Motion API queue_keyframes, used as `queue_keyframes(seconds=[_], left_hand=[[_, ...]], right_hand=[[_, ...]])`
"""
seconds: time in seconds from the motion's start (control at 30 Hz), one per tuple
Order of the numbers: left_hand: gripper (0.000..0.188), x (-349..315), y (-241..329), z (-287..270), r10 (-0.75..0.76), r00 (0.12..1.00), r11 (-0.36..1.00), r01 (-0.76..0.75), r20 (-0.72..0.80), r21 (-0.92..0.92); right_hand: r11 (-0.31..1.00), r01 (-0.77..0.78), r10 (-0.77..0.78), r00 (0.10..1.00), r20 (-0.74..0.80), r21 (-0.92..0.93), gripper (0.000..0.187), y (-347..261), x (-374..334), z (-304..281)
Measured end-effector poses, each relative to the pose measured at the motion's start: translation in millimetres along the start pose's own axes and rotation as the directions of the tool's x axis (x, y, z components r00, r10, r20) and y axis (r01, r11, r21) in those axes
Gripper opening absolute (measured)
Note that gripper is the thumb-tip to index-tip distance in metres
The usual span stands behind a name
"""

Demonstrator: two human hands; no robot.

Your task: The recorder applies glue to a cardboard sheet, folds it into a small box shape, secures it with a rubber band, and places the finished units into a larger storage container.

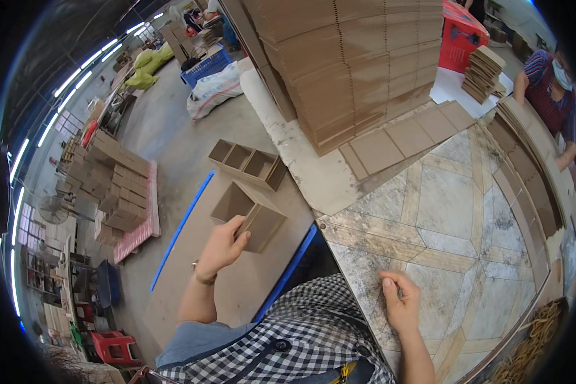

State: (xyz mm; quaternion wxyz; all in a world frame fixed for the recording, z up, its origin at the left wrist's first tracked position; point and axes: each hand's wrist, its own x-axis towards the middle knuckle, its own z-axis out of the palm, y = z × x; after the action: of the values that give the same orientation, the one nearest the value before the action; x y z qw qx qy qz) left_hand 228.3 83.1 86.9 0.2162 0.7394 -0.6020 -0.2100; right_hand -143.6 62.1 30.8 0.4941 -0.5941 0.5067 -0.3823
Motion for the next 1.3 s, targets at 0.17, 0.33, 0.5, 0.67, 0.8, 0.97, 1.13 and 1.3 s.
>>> queue_keyframes(seconds=[0.17,0.33,0.5,0.67,0.8,0.97,1.13,1.3], left_hand=[[0.02,47,-77,98,0.093,0.995,0.907,-0.065,-0.047,0.415],[0.021,115,-101,195,0.152,0.988,0.933,-0.134,-0.029,0.335],[0.025,190,-137,233,0.115,0.988,0.94,-0.075,-0.101,0.332],[0.025,223,-152,237,-0.048,0.991,0.967,0.077,-0.124,0.242],[0.022,218,-151,240,-0.011,0.966,0.966,0.077,-0.257,0.248],[0.024,208,-135,219,-0.06,0.995,0.95,0.082,-0.081,0.303],[0.027,199,-129,211,-0.066,0.994,0.935,0.092,-0.086,0.343],[0.034,199,-137,222,-0.1,0.985,0.94,0.14,-0.141,0.31]], right_hand=[[0.977,0.154,-0.16,0.987,-0.029,-0.15,0.01,29,-13,7],[0.948,0.228,-0.241,0.97,-0.036,-0.223,0.008,27,-12,14],[0.938,0.218,-0.237,0.971,-0.039,-0.269,0.008,29,-13,14],[0.939,0.198,-0.221,0.974,-0.053,-0.28,0.008,30,-15,17],[0.938,0.191,-0.22,0.973,-0.071,-0.291,0.009,27,-14,19],[0.942,0.172,-0.2,0.978,-0.068,-0.289,0.013,25,-14,20],[0.938,0.184,-0.215,0.973,-0.078,-0.293,0.013,30,-15,19],[0.94,0.171,-0.204,0.975,-0.085,-0.296,0.009,27,-16,20]])
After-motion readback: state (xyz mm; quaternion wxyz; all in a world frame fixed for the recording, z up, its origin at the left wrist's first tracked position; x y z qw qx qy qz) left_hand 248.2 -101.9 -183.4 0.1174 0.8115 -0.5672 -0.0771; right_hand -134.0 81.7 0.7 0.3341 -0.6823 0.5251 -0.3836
